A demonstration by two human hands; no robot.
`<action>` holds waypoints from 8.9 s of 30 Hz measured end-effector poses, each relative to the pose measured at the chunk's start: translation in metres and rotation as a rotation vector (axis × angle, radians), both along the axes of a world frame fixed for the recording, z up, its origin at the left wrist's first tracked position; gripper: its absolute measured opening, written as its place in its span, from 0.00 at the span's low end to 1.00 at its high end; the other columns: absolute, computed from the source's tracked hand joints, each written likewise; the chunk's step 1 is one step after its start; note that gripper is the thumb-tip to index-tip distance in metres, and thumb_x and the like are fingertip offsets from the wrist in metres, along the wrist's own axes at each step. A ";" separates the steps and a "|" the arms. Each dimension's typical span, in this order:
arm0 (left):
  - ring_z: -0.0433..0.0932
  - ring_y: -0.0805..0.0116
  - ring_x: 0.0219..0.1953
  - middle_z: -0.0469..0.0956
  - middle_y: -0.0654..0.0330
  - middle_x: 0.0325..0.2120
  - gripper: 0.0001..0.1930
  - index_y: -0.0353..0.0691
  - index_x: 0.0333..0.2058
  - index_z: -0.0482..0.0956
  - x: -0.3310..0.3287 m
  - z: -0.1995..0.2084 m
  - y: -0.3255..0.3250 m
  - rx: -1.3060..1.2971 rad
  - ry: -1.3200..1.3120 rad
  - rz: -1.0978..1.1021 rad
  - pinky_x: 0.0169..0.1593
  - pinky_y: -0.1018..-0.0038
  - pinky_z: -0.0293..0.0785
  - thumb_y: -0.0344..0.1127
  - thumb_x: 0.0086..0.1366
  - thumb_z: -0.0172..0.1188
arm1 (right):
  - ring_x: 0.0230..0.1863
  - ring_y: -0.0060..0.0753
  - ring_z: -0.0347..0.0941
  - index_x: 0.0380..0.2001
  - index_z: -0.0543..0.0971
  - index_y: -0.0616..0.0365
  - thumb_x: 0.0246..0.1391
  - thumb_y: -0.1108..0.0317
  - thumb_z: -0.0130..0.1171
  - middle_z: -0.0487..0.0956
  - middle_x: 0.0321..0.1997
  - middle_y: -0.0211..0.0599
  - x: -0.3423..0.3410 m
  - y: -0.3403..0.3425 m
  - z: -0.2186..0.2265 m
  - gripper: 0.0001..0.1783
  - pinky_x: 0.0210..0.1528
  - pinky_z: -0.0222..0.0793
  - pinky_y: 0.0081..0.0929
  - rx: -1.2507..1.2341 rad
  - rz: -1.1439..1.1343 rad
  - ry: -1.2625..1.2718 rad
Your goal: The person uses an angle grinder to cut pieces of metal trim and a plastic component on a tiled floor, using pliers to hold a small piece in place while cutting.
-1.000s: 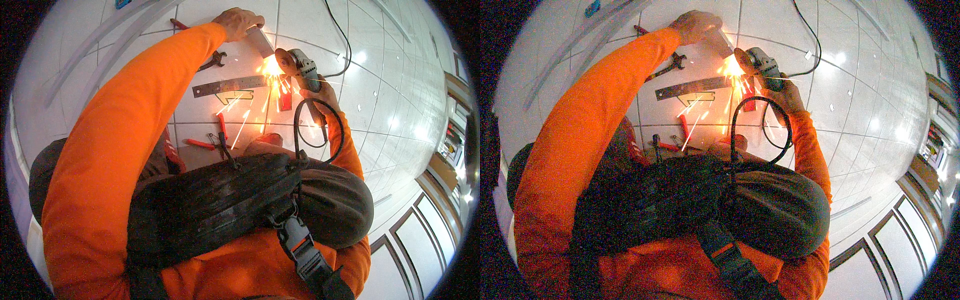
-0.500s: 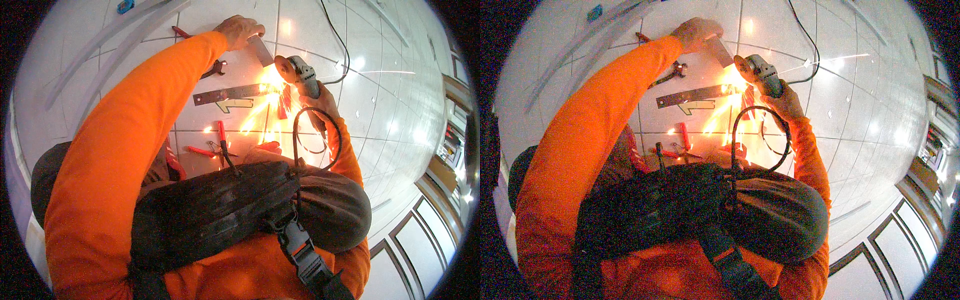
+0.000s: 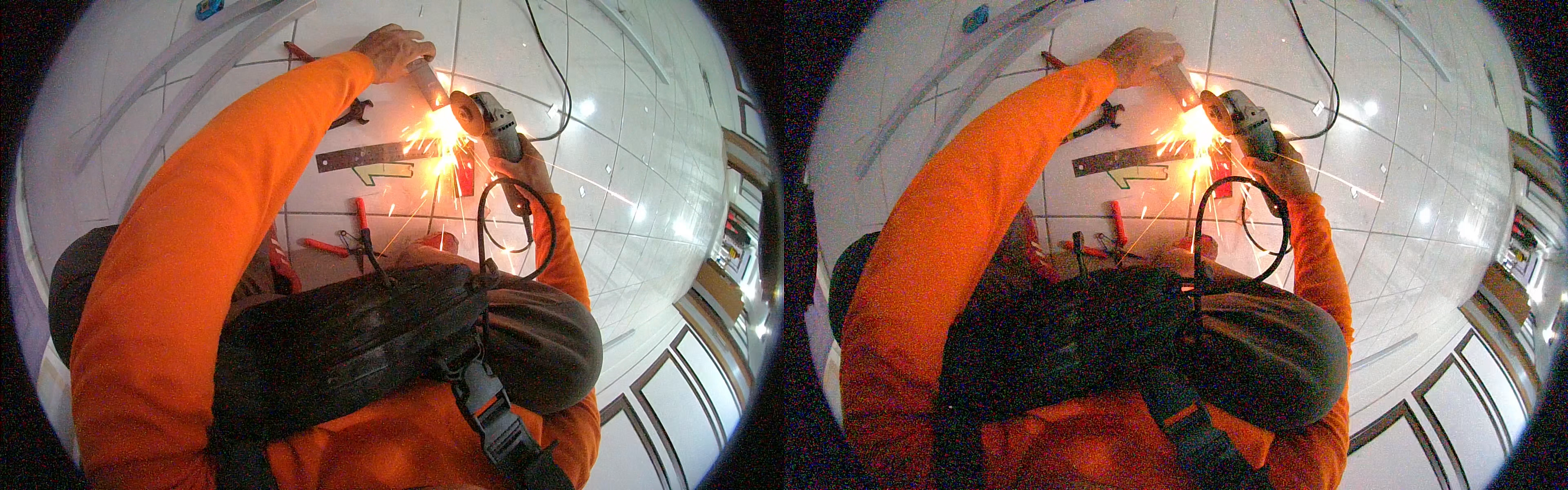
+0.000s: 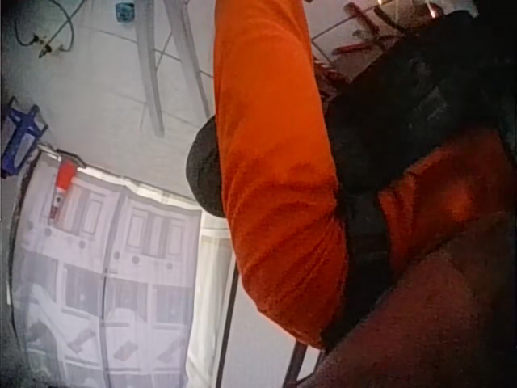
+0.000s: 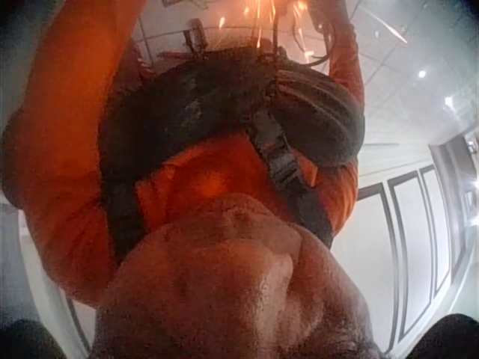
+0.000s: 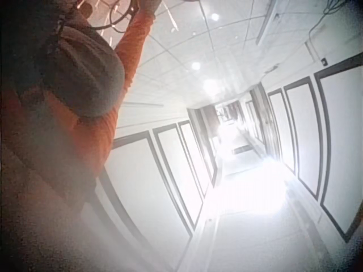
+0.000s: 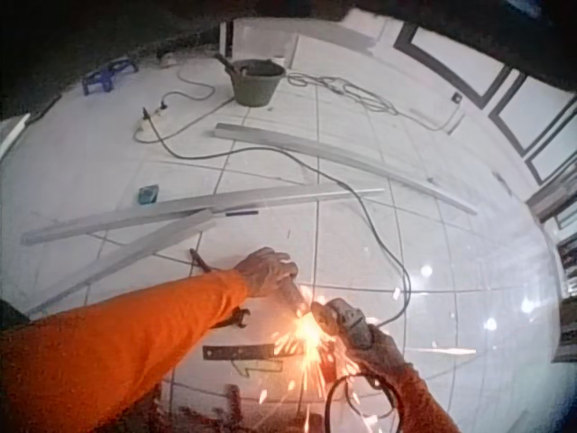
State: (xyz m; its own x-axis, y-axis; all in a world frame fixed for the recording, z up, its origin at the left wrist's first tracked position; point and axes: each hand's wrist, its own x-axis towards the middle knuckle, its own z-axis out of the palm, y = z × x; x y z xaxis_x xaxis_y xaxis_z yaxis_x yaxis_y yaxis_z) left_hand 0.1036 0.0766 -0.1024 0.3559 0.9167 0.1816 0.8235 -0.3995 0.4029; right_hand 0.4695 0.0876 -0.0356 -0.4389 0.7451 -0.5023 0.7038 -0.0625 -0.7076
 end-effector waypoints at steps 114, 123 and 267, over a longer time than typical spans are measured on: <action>0.70 0.50 0.57 0.74 0.53 0.50 0.27 0.47 0.49 0.74 0.004 0.005 -0.025 0.086 0.094 0.016 0.63 0.59 0.64 0.26 0.46 0.65 | 0.43 0.35 0.77 0.54 0.71 0.66 0.37 0.60 0.73 0.80 0.44 0.43 0.000 -0.001 0.024 0.40 0.47 0.74 0.30 -0.089 0.038 -0.055; 0.72 0.60 0.55 0.75 0.58 0.46 0.21 0.48 0.46 0.75 0.006 0.014 -0.028 0.115 0.098 0.048 0.61 0.64 0.65 0.22 0.52 0.61 | 0.45 0.35 0.77 0.55 0.70 0.64 0.37 0.63 0.73 0.80 0.46 0.43 -0.011 -0.007 0.037 0.40 0.48 0.73 0.30 -0.135 0.016 -0.036; 0.69 0.58 0.59 0.73 0.59 0.52 0.31 0.46 0.53 0.72 -0.003 0.018 -0.036 -0.048 0.029 -0.051 0.63 0.60 0.63 0.40 0.49 0.72 | 0.40 0.32 0.77 0.53 0.72 0.63 0.40 0.65 0.70 0.80 0.43 0.38 0.001 -0.001 0.041 0.34 0.46 0.73 0.28 -0.084 -0.133 0.023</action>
State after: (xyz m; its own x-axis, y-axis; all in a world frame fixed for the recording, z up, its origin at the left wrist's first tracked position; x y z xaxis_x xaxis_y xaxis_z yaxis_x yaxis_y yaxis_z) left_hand 0.1002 0.0409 -0.0847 0.4065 0.9048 0.1267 0.8144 -0.4217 0.3987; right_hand 0.4708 0.0862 0.0052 -0.3508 0.7535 -0.5560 0.6691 -0.2137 -0.7118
